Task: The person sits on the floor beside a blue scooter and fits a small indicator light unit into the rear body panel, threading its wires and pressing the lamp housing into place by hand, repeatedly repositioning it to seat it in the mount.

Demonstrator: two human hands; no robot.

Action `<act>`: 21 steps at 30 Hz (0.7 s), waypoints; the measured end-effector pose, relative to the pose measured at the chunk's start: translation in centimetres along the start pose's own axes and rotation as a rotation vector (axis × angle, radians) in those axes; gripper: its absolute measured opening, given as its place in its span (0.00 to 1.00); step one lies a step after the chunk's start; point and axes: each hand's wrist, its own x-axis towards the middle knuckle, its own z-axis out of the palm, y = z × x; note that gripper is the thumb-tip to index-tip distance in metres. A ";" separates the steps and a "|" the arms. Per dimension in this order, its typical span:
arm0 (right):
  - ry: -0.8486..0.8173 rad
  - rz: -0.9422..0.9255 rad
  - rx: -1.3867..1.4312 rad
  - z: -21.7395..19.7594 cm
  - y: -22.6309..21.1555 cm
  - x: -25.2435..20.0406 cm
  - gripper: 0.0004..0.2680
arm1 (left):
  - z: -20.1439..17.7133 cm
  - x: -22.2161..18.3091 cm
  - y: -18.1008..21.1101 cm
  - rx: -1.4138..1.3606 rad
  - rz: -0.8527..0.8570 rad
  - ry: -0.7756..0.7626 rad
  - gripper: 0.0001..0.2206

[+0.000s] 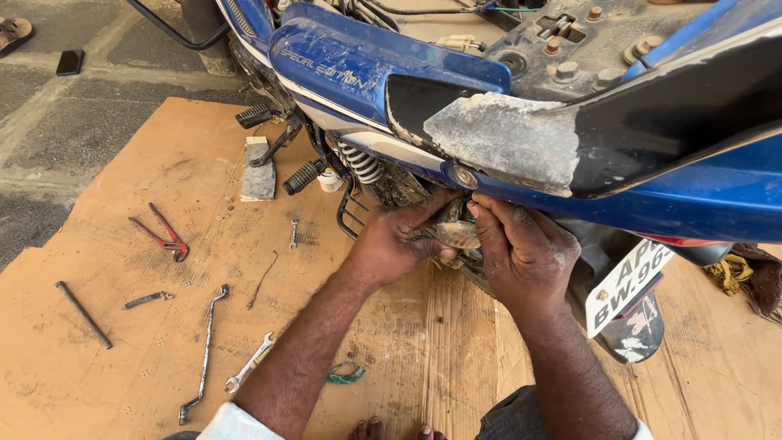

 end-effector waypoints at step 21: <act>0.070 0.006 -0.018 1.3 -0.4 -0.8 0.05 | 1.1 0.1 -2.0 -0.078 0.131 0.065 0.35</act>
